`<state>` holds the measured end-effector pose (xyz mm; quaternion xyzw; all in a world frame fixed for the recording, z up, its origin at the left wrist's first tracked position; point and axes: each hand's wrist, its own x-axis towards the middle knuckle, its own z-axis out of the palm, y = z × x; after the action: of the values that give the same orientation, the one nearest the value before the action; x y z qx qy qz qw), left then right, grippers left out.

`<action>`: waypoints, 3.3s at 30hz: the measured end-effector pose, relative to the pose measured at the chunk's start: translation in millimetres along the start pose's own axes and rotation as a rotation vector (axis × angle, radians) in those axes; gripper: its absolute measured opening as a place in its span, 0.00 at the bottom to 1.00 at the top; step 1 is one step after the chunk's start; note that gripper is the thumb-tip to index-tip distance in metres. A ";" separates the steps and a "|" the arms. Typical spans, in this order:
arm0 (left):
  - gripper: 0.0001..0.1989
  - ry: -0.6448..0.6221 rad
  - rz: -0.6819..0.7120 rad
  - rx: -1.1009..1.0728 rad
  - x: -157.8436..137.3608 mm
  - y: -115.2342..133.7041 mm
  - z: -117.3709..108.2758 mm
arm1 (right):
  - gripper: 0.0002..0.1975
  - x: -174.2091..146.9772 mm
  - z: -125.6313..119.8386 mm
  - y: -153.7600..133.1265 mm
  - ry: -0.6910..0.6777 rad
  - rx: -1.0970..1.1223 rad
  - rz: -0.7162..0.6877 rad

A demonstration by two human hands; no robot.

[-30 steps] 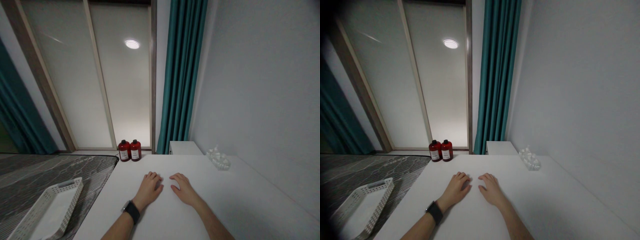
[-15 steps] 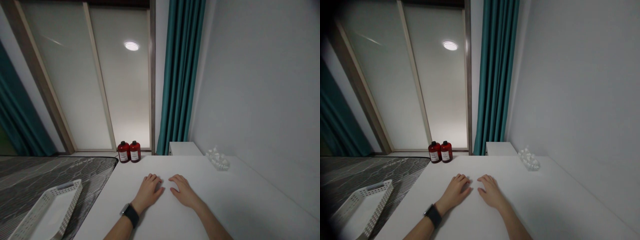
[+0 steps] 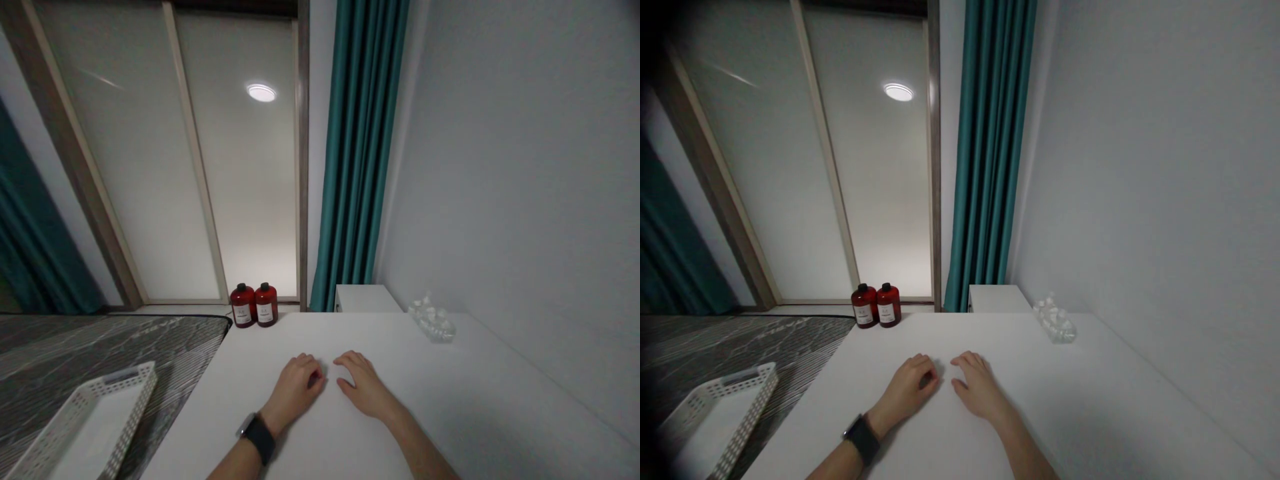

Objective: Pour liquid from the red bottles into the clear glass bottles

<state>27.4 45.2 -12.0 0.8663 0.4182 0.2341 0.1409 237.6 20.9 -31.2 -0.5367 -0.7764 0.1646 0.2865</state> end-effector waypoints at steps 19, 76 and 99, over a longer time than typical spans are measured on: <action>0.19 -0.034 -0.315 -1.275 3.4 21.1 0.1 | 0.05 7.0 -5.1 -35.5 0.186 0.512 -0.008; 0.13 0.106 -0.210 -0.862 19.4 34.3 11.9 | 0.06 7.8 -28.1 0.0 0.128 0.381 0.090; 0.09 0.011 0.004 -0.669 183.7 92.9 108.4 | 0.04 -32.8 -117.0 150.8 0.761 -0.055 0.347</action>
<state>244.6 128.5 -10.5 0.7715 0.3172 0.3633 0.4150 430.2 40.1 -33.4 -0.6897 -0.5172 -0.0206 0.5063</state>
